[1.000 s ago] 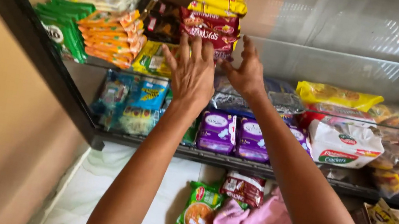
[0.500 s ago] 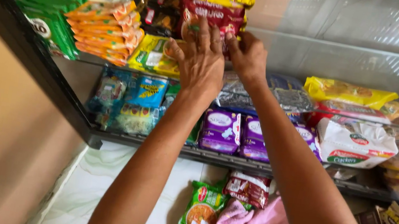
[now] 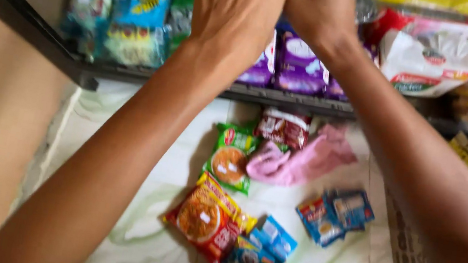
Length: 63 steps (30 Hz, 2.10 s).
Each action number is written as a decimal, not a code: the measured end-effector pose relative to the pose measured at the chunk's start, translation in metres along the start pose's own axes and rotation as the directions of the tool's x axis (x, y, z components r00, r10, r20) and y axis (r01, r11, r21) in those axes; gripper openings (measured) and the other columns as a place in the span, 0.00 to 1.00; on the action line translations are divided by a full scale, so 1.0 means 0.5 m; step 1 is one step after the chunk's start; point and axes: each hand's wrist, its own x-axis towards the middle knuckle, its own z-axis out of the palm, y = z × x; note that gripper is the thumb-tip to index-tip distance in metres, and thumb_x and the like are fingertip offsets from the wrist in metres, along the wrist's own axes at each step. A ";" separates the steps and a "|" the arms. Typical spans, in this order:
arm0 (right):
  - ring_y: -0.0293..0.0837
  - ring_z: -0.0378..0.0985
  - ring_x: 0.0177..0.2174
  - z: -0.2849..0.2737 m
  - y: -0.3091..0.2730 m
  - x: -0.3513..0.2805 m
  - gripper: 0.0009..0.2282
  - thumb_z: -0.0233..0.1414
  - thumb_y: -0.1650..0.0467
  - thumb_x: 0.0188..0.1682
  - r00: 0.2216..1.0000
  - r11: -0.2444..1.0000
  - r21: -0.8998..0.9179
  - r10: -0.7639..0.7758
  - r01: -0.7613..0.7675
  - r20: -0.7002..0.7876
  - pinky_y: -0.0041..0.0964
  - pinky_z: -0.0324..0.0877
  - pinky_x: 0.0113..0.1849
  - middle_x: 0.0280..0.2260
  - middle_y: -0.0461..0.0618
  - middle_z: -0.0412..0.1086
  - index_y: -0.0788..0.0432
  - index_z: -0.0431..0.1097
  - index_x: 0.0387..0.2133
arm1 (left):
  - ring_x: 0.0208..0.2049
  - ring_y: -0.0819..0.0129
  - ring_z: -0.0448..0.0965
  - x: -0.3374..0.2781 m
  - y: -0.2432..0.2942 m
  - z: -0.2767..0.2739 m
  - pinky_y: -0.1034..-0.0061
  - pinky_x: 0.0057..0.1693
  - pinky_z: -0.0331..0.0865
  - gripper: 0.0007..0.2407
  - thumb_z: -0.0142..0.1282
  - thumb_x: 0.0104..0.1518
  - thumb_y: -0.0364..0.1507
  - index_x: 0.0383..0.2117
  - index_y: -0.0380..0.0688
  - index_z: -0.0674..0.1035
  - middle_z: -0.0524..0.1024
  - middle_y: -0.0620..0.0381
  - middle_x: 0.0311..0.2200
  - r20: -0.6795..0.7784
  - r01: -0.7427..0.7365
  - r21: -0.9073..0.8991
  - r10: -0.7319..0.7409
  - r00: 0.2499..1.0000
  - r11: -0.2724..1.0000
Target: The recorder is seen organizing various food items, such as instant noodles, snacks, and seasoning packets, on glass shelves and the floor in a grocery store setting.
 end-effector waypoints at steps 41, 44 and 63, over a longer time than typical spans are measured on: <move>0.54 0.82 0.33 0.080 -0.035 -0.780 0.17 0.56 0.55 0.48 0.200 0.942 -0.187 0.247 -0.279 0.948 0.50 0.75 0.37 0.32 0.54 0.78 0.56 0.74 0.37 | 0.60 0.41 0.71 -0.496 -0.182 0.453 0.55 0.64 0.67 0.45 0.64 0.54 0.39 0.70 0.34 0.45 0.65 0.32 0.62 0.817 0.527 0.050 -0.338 0.466 0.849; 0.51 0.82 0.34 0.095 0.003 -0.815 0.18 0.59 0.57 0.46 0.247 0.932 -0.070 0.165 -0.355 0.955 0.46 0.76 0.37 0.33 0.53 0.77 0.59 0.73 0.37 | 0.57 0.45 0.75 -0.529 -0.219 0.469 0.55 0.62 0.67 0.39 0.70 0.49 0.45 0.61 0.34 0.62 0.73 0.35 0.55 0.851 0.460 0.027 -0.262 0.455 0.887; 0.44 0.78 0.36 0.076 -0.034 -0.762 0.18 0.61 0.58 0.43 0.115 0.830 -0.096 0.189 -0.550 0.975 0.41 0.74 0.37 0.33 0.51 0.75 0.61 0.72 0.33 | 0.30 0.72 0.75 -0.594 -0.308 0.493 0.71 0.34 0.70 0.21 0.67 0.57 0.45 0.39 0.35 0.82 0.79 0.56 0.31 0.970 0.806 -0.201 -0.004 0.244 0.556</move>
